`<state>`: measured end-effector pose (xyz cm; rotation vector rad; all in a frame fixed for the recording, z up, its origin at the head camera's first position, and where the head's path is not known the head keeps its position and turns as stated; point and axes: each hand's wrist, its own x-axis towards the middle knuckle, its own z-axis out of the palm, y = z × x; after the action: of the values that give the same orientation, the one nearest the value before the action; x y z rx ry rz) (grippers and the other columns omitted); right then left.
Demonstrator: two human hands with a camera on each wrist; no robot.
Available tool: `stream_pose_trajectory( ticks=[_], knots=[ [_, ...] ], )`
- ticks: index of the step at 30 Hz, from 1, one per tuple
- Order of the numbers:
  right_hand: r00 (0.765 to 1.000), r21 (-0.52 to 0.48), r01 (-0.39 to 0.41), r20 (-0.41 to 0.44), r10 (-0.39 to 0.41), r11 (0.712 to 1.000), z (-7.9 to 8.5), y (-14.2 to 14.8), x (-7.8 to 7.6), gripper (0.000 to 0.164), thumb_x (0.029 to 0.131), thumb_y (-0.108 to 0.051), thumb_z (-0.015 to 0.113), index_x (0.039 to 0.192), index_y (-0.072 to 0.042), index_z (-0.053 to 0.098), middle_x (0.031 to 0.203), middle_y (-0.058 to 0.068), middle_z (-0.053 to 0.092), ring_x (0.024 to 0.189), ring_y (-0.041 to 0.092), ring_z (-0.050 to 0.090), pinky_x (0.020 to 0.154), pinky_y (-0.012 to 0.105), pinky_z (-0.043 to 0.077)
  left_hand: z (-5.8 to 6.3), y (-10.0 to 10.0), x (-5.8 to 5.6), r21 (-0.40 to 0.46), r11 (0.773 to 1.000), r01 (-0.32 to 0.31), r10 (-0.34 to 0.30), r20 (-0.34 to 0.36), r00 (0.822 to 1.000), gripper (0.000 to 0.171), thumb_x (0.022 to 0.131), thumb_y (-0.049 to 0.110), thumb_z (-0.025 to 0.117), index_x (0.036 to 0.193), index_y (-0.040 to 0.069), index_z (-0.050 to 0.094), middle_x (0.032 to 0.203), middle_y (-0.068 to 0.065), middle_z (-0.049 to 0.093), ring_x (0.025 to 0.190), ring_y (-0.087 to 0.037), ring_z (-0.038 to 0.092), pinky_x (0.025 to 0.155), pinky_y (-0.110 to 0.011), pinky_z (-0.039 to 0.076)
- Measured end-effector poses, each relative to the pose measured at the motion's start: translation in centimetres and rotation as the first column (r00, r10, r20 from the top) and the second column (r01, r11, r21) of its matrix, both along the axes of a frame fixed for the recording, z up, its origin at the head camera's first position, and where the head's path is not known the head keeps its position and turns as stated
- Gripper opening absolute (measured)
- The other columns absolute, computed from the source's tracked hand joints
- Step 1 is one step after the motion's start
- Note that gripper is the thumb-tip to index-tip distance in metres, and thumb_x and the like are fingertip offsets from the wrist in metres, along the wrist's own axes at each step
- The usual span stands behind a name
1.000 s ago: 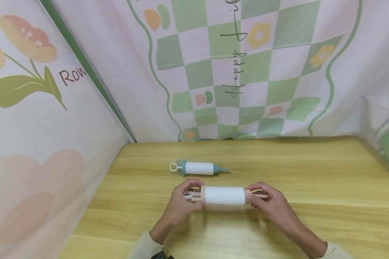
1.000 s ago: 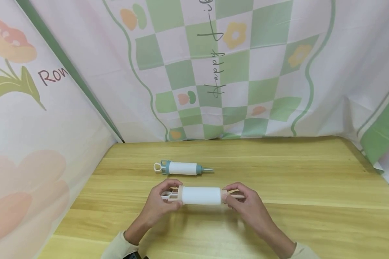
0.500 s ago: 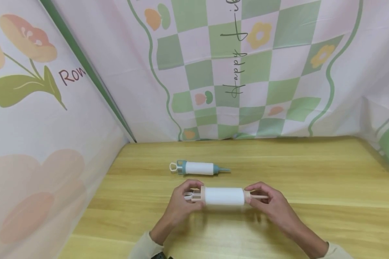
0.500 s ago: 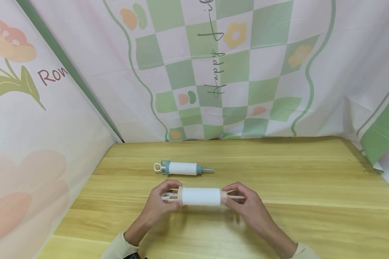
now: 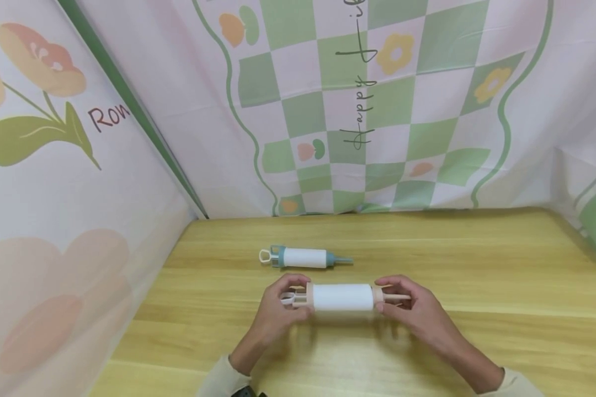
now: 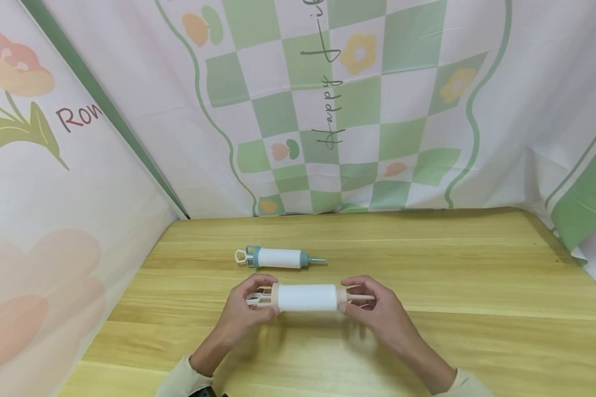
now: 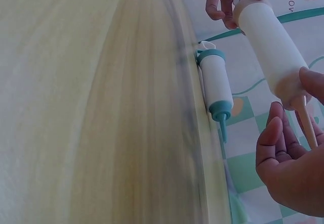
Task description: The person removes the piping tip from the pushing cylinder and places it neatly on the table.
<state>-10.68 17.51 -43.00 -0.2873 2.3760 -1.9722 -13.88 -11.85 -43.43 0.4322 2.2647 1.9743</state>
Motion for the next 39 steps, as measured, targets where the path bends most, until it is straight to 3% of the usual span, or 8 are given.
stream_pose_trajectory(
  ticks=[6,11,17,27,39],
  knots=[
    [0.998,0.053,0.045,0.044,-0.047,0.998,0.48,0.02,-0.24,0.041,0.099,-0.022,0.065,0.133,-0.001,0.056,0.119,0.017,0.064,0.098,0.027,0.066,0.076,0.033,0.057,0.24,0.12,-0.08,0.014,1.000,-0.006,0.006,0.009,1.000,0.049,0.073,-0.005,0.077,0.120,0.001,0.063,0.115,-0.016,0.062,0.100,-0.030,0.063,0.083,-0.037,0.057],
    [0.988,0.072,0.088,0.124,-0.097,0.993,0.63,-0.13,-0.45,0.037,0.104,-0.030,0.056,0.122,0.002,0.061,0.103,0.013,0.068,0.087,0.024,0.066,0.074,0.032,0.057,0.30,0.11,-0.11,0.009,1.000,-0.011,0.011,0.014,1.000,0.049,0.073,-0.004,0.077,0.120,0.001,0.063,0.114,-0.015,0.063,0.099,-0.029,0.063,0.082,-0.037,0.057],
    [0.975,0.040,0.087,0.202,-0.093,0.995,0.50,-0.22,-0.65,0.041,0.105,-0.034,0.053,0.113,0.005,0.062,0.090,0.012,0.069,0.077,0.023,0.065,0.063,0.029,0.054,-0.05,0.12,-0.32,0.017,1.000,-0.007,0.006,0.007,1.000,0.048,0.074,-0.003,0.078,0.120,0.002,0.063,0.114,-0.014,0.063,0.100,-0.028,0.063,0.082,-0.036,0.057],
    [0.981,-0.028,0.090,0.176,-0.084,0.996,0.55,-0.20,-0.83,0.037,0.101,-0.025,0.062,0.119,0.007,0.060,0.091,0.014,0.070,0.073,0.023,0.065,0.061,0.028,0.053,-0.20,0.07,-0.42,0.024,1.000,-0.001,0.001,0.006,1.000,0.047,0.075,-0.002,0.078,0.120,0.003,0.064,0.114,-0.014,0.063,0.102,-0.028,0.062,0.082,-0.036,0.057],
    [0.988,-0.065,0.071,0.143,-0.061,0.995,0.43,-0.05,-0.70,0.036,0.096,-0.015,0.069,0.122,0.007,0.059,0.112,0.020,0.067,0.092,0.026,0.068,0.078,0.035,0.058,-0.05,0.04,-0.39,0.025,1.000,-0.001,0.000,0.013,1.000,0.048,0.074,-0.002,0.078,0.120,0.002,0.063,0.114,-0.014,0.063,0.102,-0.028,0.062,0.083,-0.036,0.057]
  ],
)
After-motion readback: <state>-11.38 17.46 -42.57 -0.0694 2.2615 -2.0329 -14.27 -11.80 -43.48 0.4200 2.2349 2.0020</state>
